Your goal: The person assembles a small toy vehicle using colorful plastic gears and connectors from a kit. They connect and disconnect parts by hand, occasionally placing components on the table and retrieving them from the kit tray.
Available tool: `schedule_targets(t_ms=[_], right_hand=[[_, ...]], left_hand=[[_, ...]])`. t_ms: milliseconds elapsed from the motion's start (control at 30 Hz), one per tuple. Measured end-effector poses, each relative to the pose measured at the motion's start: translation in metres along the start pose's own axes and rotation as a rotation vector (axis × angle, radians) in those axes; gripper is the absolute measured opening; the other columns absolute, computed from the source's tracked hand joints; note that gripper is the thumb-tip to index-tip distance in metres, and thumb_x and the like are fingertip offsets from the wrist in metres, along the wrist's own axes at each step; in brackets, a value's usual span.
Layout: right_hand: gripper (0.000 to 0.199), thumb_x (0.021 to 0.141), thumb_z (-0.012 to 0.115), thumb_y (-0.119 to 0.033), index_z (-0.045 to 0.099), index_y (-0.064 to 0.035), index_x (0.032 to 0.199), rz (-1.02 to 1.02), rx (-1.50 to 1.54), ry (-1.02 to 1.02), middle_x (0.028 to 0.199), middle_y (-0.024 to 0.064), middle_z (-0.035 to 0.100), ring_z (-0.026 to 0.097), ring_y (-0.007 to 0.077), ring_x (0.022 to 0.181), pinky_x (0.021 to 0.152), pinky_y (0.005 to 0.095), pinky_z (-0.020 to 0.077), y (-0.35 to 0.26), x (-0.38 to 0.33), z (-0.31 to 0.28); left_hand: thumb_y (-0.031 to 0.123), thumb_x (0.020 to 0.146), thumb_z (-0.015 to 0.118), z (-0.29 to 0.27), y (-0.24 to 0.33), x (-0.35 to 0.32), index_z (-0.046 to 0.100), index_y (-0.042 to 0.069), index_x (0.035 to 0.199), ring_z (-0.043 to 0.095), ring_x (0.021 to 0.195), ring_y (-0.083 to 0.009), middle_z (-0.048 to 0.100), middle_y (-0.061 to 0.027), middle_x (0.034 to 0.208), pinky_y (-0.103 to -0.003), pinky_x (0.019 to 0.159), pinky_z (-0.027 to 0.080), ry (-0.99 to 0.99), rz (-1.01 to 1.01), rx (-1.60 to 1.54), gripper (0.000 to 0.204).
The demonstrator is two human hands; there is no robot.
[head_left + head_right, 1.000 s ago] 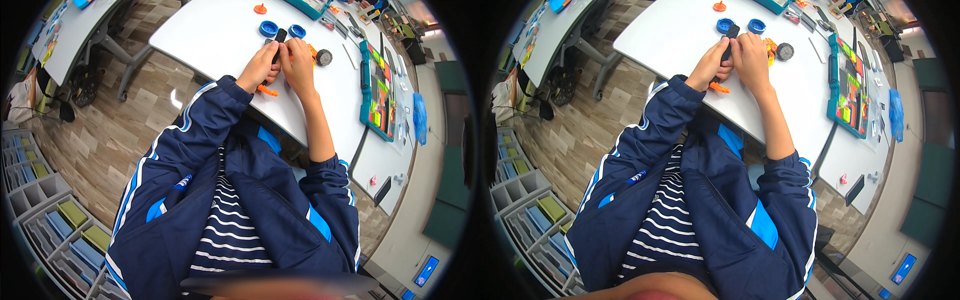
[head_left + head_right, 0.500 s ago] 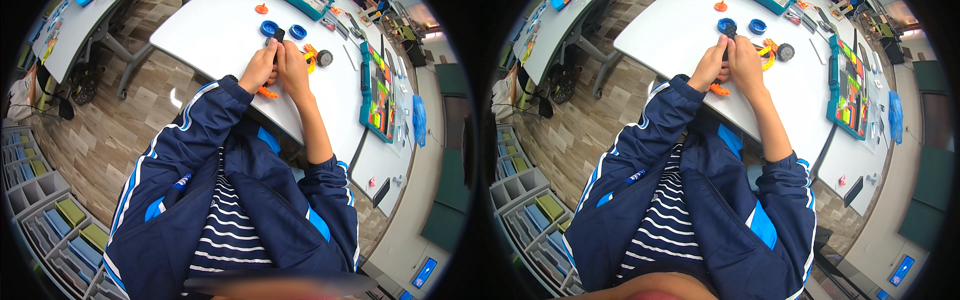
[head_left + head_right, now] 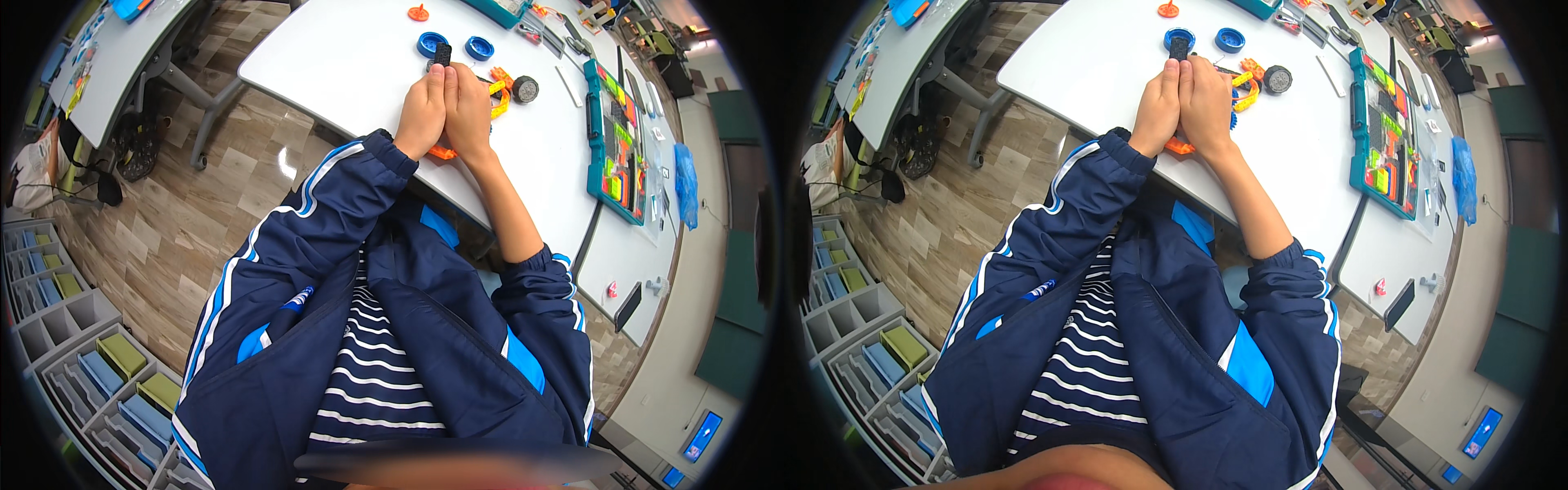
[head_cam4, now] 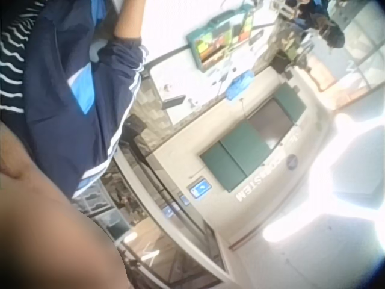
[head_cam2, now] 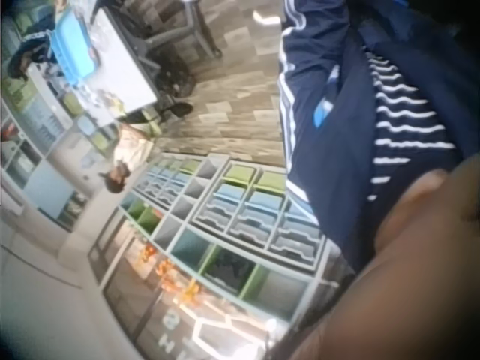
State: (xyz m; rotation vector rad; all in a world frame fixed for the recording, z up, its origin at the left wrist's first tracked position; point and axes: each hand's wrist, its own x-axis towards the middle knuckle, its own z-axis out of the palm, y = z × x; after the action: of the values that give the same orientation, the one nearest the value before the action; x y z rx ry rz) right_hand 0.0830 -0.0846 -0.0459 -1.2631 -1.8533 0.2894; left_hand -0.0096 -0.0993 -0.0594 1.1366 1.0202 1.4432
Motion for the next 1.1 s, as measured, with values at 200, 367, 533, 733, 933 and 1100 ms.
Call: schedule_targets(t_ms=[200,367,533,733,933,1100], right_hand=[[0.024,0.098,0.056,-0.020,0.065,0.0022,0.104,-0.017,-0.021,-0.034,0.092,0.0151,0.068,0.062,0.0294,0.085,0.080,0.0403,0.0432,0.003,0.006,-0.008],[0.022,0.097,0.062,-0.020,0.069,-0.0003,0.103,-0.183,-0.027,0.025,0.092,0.0113,0.070,0.062,0.0228,0.094,0.081,0.0345,0.0474,-0.007,0.008,-0.022],[0.025,0.097,0.063,-0.027,0.066,-0.0022,0.096,-0.016,0.312,-0.250,0.066,0.0068,0.063,0.059,0.0189,0.062,0.059,0.0293,0.0442,-0.017,0.004,-0.035],[0.030,0.092,0.069,-0.031,0.062,-0.0016,0.089,-0.025,0.145,-0.276,0.070,0.0124,0.066,0.063,0.0199,0.061,0.057,0.0313,0.0464,-0.014,0.002,-0.025],[0.028,0.093,0.066,-0.025,0.062,-0.0006,0.081,0.099,0.129,-0.229,0.061,0.0120,0.064,0.063,0.0195,0.056,0.055,0.0307,0.0468,-0.016,-0.002,-0.026],[0.029,0.094,0.064,-0.024,0.060,-0.0019,0.076,0.025,0.125,-0.021,0.059,0.0117,0.062,0.061,0.0199,0.051,0.051,0.0302,0.0444,-0.023,-0.006,-0.019]], left_hand=[[0.048,0.108,0.033,-0.010,0.009,0.003,0.059,0.006,0.099,0.042,0.050,-0.0049,0.048,0.0016,0.068,-0.022,0.044,0.034,-0.158,-0.344,-0.365,0.050],[0.051,0.106,0.034,-0.013,0.003,0.009,0.045,0.013,0.087,0.030,0.046,-0.0055,0.036,0.0041,0.063,-0.023,0.042,0.025,-0.034,-0.314,-0.702,0.045],[0.054,0.105,0.035,-0.016,-0.007,0.015,0.037,0.014,0.089,0.036,0.052,-0.0098,0.038,0.0002,0.070,-0.026,0.048,0.032,0.234,-0.176,-0.901,0.043],[0.051,0.106,0.034,-0.013,-0.006,0.014,0.033,0.012,0.087,0.039,0.059,-0.0116,0.036,-0.0011,0.072,-0.028,0.054,0.037,0.308,-0.077,-0.766,0.043],[0.038,0.107,0.041,-0.012,-0.007,0.013,0.042,0.008,0.095,0.045,0.063,-0.0101,0.047,-0.0020,0.076,-0.028,0.058,0.043,0.304,0.037,-0.451,0.033],[0.032,0.107,0.042,-0.005,-0.003,0.005,0.053,0.005,0.087,0.052,0.057,-0.0083,0.057,-0.0020,0.070,-0.025,0.050,0.044,0.118,0.050,-0.224,0.036]])
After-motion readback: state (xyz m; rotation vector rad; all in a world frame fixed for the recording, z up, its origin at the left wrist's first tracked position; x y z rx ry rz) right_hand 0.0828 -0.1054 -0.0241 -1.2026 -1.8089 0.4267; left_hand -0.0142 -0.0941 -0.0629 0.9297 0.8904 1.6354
